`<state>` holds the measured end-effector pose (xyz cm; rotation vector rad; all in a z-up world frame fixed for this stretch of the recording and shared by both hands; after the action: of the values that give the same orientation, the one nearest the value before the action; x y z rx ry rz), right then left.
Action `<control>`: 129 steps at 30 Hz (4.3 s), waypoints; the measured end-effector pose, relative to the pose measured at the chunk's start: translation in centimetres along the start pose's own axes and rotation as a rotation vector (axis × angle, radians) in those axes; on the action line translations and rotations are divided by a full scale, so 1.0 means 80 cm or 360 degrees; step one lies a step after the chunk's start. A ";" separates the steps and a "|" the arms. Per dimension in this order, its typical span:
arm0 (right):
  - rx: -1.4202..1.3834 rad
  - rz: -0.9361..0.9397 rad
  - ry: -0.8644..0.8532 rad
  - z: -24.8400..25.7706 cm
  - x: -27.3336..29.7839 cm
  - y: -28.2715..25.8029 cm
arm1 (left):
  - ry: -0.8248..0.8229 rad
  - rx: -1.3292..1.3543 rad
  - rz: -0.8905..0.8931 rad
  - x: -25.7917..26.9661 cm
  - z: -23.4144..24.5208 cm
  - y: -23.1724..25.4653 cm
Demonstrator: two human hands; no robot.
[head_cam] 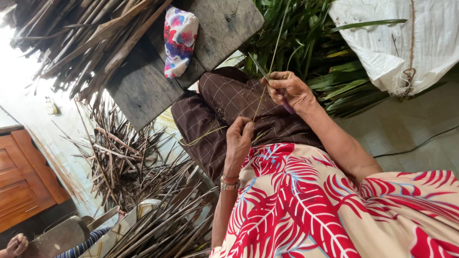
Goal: Stripping the leafy part from palm midribs using a small knife
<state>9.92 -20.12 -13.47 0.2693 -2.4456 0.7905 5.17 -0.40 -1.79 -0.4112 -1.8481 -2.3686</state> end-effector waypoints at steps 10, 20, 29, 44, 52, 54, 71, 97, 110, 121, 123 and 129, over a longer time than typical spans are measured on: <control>-0.0089 0.0035 0.0004 0.013 -0.015 -0.027 | -0.0055 0.0010 0.0236 0.053 0.050 0.011; -0.0106 0.0087 0.0045 0.027 -0.029 -0.067 | -0.0037 0.0044 0.0447 0.085 0.124 -0.050; 0.0184 0.0299 0.0434 0.038 -0.081 -0.146 | 0.0128 0.0377 0.0592 0.096 0.181 -0.055; 0.2971 0.0543 0.1029 0.214 -0.118 -0.155 | 0.0341 0.0232 0.0299 0.054 0.171 -0.017; 0.2141 0.0989 0.0585 0.139 -0.033 -0.176 | 0.0489 -0.0198 -0.0275 0.020 0.162 0.065; 0.1813 0.0789 0.0612 0.110 -0.003 -0.170 | 0.0531 -0.0183 -0.0328 0.016 0.162 0.090; 0.0864 0.0678 0.0249 -0.006 0.042 -0.111 | 0.1157 0.0655 -0.1087 0.015 0.183 0.213; 0.0296 0.0368 0.0142 -0.084 0.095 -0.061 | 0.0791 0.1254 -0.0161 0.024 0.080 0.050; 0.0513 0.0524 0.0285 -0.069 0.096 -0.055 | 0.0361 -0.0721 -0.0991 -0.008 -0.022 0.111; 0.0592 0.0598 0.0019 -0.068 0.107 -0.057 | 0.0176 -0.0125 -0.0540 -0.017 -0.026 0.080; 0.0568 0.0588 -0.0013 -0.066 0.108 -0.058 | 0.0161 -0.0156 -0.0532 -0.017 -0.024 0.076; 0.0604 0.0471 -0.0022 -0.030 0.075 -0.065 | 0.0285 -0.0478 -0.0766 -0.005 -0.016 0.087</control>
<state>7.78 -23.00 -5.99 0.0493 -2.3635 1.3877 7.13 -3.43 4.29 0.2535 -1.6566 -2.8888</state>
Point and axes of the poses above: each hand's wrist, its own x-axis away from the middle knuckle, its own z-axis out of the back of the hand, y = z × x, the point moved 7 cm from there along -x, towards the middle knuckle, and after that the axes turned 12 degrees about y, right-handed, at the moved point
